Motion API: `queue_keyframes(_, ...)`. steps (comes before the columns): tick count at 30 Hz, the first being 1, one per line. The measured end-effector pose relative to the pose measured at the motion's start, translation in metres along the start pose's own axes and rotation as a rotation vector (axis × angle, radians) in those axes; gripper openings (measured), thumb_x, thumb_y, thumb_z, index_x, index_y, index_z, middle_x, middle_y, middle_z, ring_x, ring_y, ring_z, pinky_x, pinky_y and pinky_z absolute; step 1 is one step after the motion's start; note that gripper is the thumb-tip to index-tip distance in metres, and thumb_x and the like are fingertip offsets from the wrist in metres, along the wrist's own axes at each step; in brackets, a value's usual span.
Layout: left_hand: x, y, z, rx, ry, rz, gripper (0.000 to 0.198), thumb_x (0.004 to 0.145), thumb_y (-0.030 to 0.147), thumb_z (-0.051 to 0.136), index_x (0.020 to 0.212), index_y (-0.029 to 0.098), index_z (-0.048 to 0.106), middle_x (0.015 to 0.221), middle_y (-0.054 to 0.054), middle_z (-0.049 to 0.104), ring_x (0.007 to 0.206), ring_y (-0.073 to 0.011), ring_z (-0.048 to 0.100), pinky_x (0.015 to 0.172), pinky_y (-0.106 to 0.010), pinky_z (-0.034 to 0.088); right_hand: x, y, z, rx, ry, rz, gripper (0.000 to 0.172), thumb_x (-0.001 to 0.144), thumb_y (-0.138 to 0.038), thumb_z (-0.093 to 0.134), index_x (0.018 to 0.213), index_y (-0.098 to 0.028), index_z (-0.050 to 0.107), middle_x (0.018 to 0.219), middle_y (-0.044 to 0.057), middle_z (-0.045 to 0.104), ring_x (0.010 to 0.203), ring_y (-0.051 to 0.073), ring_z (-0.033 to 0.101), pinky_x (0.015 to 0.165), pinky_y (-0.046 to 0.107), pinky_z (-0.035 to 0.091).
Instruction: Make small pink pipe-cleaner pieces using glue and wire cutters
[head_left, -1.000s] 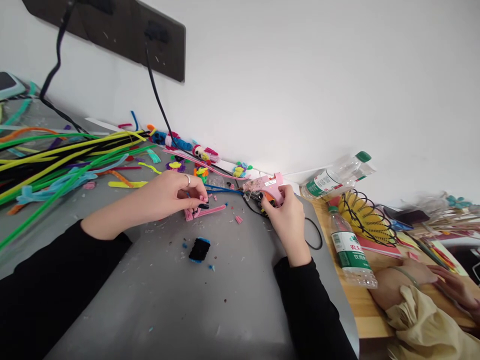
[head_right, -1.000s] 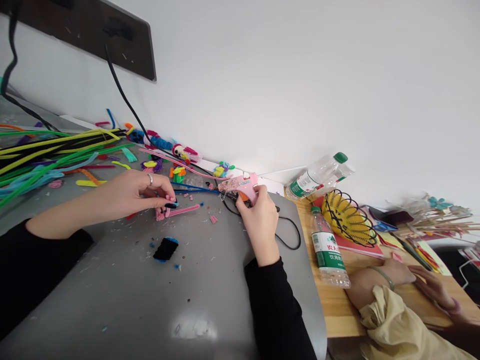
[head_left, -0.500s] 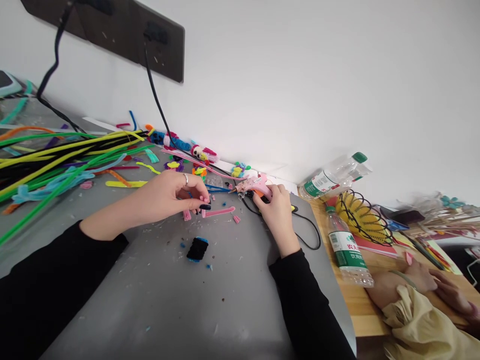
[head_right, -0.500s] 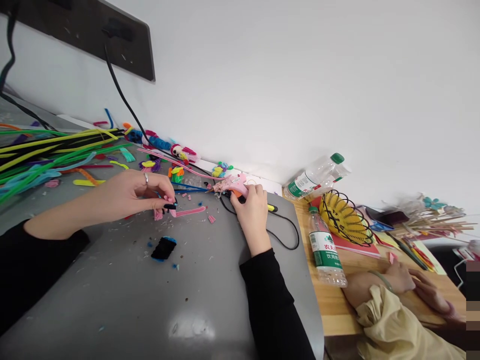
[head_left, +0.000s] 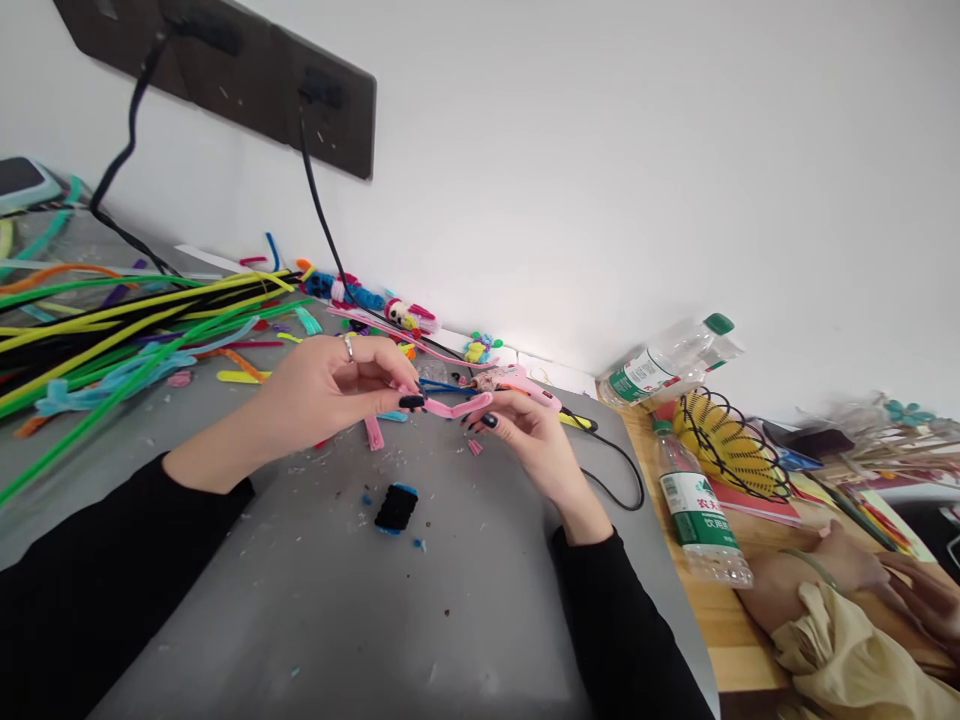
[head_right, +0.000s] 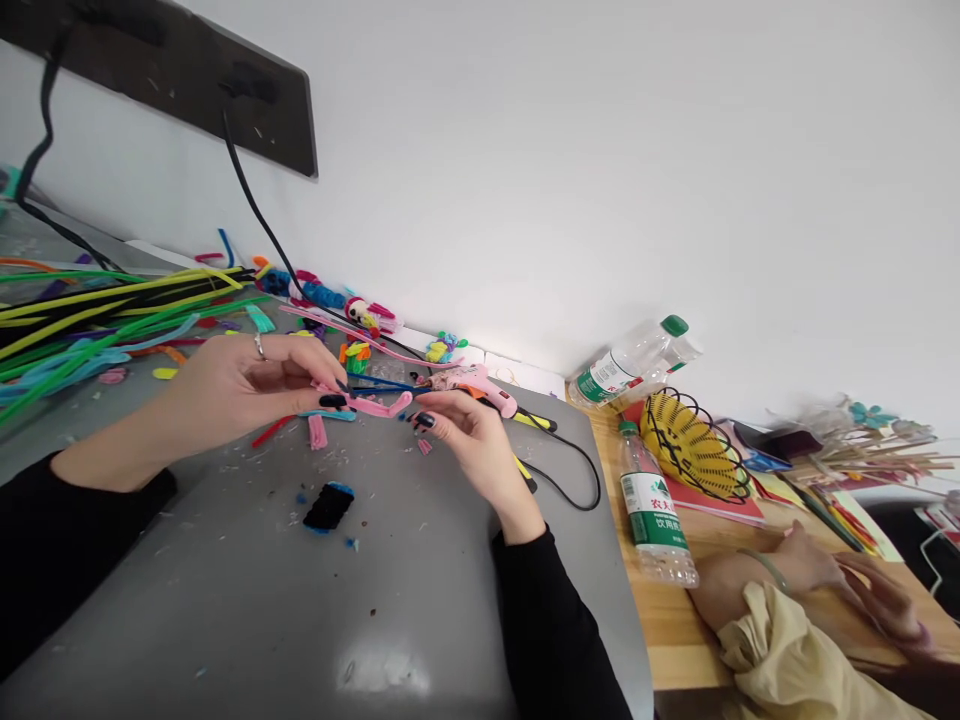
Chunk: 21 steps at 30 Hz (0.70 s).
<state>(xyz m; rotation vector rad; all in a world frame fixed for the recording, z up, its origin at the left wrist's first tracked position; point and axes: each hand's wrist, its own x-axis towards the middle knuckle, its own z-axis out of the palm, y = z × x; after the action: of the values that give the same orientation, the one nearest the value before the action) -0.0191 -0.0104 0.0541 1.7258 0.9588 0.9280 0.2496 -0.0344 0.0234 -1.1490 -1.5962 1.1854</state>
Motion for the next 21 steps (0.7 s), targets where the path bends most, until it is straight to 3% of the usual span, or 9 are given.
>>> queue_keyframes(3, -0.0011, 0.0006, 0.0016, -0.042, -0.003, 0.034, 0.012, 0.083, 0.031, 0.069, 0.080, 0.020, 0.067, 0.092, -0.004, 0.071, 0.079, -0.0172, 0.068, 0.060, -0.026, 0.063, 0.0005, 0.0034, 0.0085, 0.211, -0.118, 0.019, 0.035, 0.089, -0.053, 0.076, 0.106, -0.022, 0.075, 0.094, 0.005, 0.078, 0.084, 0.020, 0.073, 0.074, 0.034, 0.060)
queue_keyframes(7, -0.0002, -0.0011, 0.0038, -0.087, -0.010, 0.076, 0.013, 0.080, 0.032, 0.072, 0.078, 0.020, 0.068, 0.093, -0.005, 0.073, 0.069, -0.0167, 0.069, 0.054, -0.026, 0.062, 0.0011, 0.0080, 0.0109, 0.354, -0.115, 0.019, 0.039, 0.085, -0.055, 0.081, 0.101, -0.020, 0.076, 0.088, 0.006, 0.079, 0.077, 0.017, 0.072, 0.068, 0.029, 0.056)
queue_keyframes(12, 0.0004, -0.0043, 0.0049, -0.059, -0.026, 0.097, 0.012, 0.080, 0.033, 0.073, 0.077, 0.023, 0.070, 0.093, -0.006, 0.076, 0.067, -0.0197, 0.073, 0.052, -0.027, 0.062, -0.0008, 0.0075, 0.0112, 0.359, -0.152, 0.043, 0.029, 0.090, -0.048, 0.079, 0.096, -0.019, 0.076, 0.087, 0.005, 0.079, 0.072, 0.013, 0.070, 0.069, 0.026, 0.054)
queue_keyframes(21, 0.0010, -0.0078, 0.0056, -0.097, -0.040, 0.177, 0.005, 0.081, 0.023, 0.070, 0.077, 0.023, 0.073, 0.089, -0.003, 0.077, 0.063, -0.0162, 0.072, 0.050, -0.021, 0.061, -0.0029, 0.0019, 0.0132, 0.328, -0.172, 0.026, 0.027, 0.087, -0.046, 0.083, 0.090, -0.020, 0.074, 0.081, 0.002, 0.075, 0.073, 0.014, 0.071, 0.074, 0.030, 0.060)
